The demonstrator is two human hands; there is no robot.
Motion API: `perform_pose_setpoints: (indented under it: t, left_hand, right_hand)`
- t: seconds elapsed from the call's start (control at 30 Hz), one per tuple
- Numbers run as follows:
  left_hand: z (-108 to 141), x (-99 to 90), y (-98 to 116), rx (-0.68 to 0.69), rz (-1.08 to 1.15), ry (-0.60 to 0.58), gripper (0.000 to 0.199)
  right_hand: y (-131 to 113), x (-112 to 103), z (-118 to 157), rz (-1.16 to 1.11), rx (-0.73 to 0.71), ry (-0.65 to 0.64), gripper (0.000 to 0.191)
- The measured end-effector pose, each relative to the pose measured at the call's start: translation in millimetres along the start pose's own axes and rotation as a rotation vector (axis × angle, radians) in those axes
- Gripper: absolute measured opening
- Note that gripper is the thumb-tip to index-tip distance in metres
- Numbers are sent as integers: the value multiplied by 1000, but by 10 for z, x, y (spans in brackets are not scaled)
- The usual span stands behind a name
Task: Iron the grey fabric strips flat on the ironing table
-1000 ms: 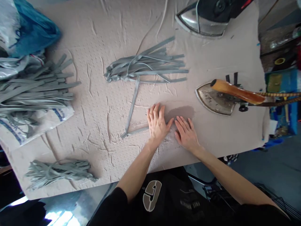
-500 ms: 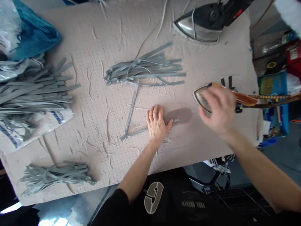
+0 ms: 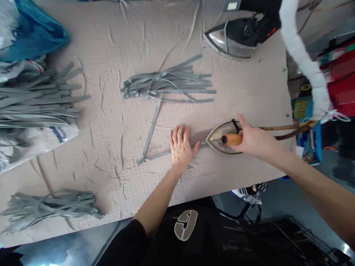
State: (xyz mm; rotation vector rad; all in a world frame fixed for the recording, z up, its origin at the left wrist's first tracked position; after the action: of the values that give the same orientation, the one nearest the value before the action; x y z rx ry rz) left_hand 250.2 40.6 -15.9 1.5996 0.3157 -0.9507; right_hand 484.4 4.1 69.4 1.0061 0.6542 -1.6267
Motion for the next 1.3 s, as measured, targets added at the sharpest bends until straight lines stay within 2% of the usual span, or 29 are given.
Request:
perform_pose_setpoints:
  t: [0.07,0.13,0.37,0.53,0.73,0.9,1.03,1.17,1.3]
  left_hand:
    - [2,3,-9,-10,-16,-4,73]
    - [7,-2,-13,-9,-22,-1,72]
    - [12,-57,2,27,5,-7,68]
    - [44,-134,-69,33,41,3,64]
    - [124,-315,-261,39,34,38,62]
    - [160,-433,-364,29,39,54,62]
    - [191,-496,-441,29,42,43,63]
    - [260,-649,-611,22,29,48,65]
    - [350,-836,-789,18,16,73,66]
  right_hand:
    - [-244,30,154,249,-47,-88,109]
    - [-369,23,212,341,-64,-77,110]
    - [-306,95,152,467,-61,-59,112]
    - [-473,95,156,480,-60,-63,108]
    - [-729,78,151,456,-101,-33,110]
    - [-759,89,148,455,-91,-70,112]
    - [-960,94,134,442,-132,-94,112]
    - [-1218,83,136,422,-196,-105,112]
    - [-1273,72,147,434,-174,-100,112]
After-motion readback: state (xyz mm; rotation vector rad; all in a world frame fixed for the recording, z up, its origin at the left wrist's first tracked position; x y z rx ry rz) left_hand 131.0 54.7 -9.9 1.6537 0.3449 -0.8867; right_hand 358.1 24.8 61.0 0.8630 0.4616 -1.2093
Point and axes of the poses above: each hand's wrist, its own z-axis away from the middle knuckle, its own x-axis out of the palm, y = z × x, the point moved 8 cm from there along -z, towards the middle knuckle, and after that the axes turned 12 degrees about z, right-handed, at the moved point
